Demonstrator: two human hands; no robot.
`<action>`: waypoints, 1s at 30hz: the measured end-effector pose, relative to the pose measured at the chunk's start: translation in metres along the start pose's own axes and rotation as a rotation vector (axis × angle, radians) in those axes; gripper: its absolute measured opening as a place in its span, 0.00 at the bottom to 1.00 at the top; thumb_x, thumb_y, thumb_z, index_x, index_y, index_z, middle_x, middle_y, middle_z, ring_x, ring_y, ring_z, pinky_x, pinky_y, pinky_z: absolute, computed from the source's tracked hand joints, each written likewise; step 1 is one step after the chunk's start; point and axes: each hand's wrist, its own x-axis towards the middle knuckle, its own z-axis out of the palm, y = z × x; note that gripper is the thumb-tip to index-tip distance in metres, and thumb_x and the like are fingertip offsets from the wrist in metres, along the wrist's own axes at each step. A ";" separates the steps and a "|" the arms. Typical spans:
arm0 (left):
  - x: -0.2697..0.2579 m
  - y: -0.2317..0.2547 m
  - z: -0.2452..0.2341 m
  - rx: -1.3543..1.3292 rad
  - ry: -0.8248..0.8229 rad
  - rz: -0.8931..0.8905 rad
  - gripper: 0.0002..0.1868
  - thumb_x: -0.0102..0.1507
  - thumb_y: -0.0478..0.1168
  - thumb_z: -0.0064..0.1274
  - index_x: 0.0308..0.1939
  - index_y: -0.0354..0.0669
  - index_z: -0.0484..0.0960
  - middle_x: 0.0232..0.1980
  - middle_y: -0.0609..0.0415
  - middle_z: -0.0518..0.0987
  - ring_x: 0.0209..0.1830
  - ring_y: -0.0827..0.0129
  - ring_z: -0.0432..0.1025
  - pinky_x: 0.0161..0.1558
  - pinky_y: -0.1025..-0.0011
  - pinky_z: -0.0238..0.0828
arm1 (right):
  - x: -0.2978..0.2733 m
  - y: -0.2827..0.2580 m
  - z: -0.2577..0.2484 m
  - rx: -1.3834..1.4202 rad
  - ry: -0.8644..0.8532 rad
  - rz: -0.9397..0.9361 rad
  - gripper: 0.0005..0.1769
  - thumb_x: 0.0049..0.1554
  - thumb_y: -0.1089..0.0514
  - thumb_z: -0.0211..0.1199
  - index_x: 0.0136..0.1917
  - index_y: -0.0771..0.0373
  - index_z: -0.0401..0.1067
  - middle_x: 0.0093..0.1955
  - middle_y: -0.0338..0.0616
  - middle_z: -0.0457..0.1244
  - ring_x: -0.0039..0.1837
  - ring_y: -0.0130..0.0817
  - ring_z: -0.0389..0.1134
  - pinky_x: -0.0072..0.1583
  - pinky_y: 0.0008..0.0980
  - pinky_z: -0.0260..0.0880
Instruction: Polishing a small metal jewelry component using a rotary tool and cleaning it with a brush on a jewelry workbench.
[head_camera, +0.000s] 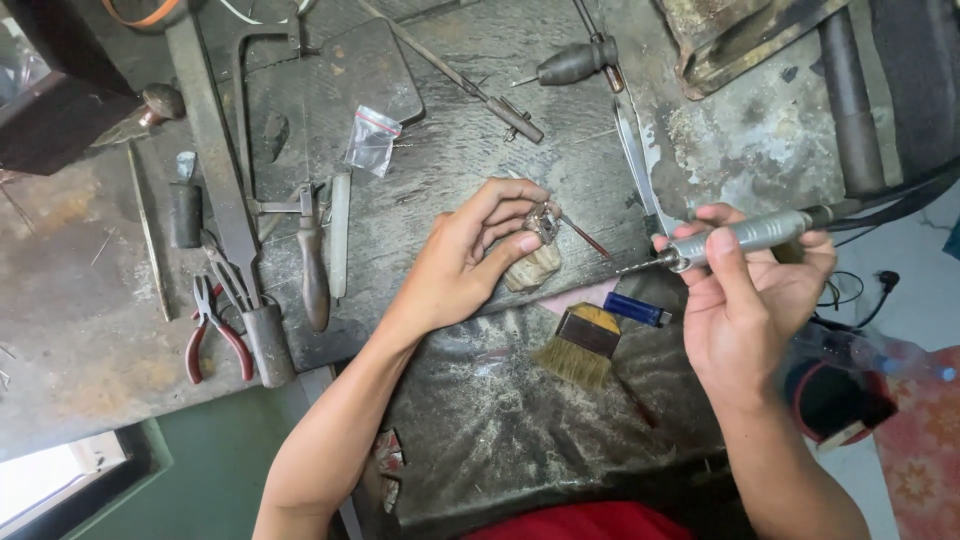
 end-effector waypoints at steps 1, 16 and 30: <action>0.000 0.002 0.000 0.002 0.002 0.002 0.18 0.71 0.40 0.51 0.64 0.44 0.70 0.64 0.49 0.77 0.69 0.62 0.71 0.73 0.65 0.68 | 0.001 0.000 0.000 0.001 -0.003 -0.002 0.24 0.68 0.74 0.53 0.63 0.49 0.47 0.64 0.70 0.59 0.55 0.47 0.68 0.58 0.47 0.80; -0.007 0.011 -0.012 0.609 0.284 0.231 0.13 0.68 0.34 0.55 0.56 0.37 0.77 0.47 0.50 0.81 0.55 0.57 0.70 0.56 0.64 0.68 | 0.018 0.019 -0.003 -0.036 -0.182 -0.002 0.17 0.68 0.63 0.59 0.64 0.53 0.55 0.55 0.65 0.66 0.54 0.62 0.74 0.55 0.44 0.82; -0.072 0.018 -0.042 1.257 0.698 0.016 0.13 0.73 0.39 0.56 0.58 0.35 0.81 0.65 0.41 0.70 0.45 0.60 0.72 0.55 0.59 0.54 | 0.004 0.010 0.003 0.057 -0.271 -0.040 0.18 0.66 0.66 0.57 0.65 0.59 0.54 0.52 0.64 0.66 0.52 0.58 0.74 0.58 0.49 0.83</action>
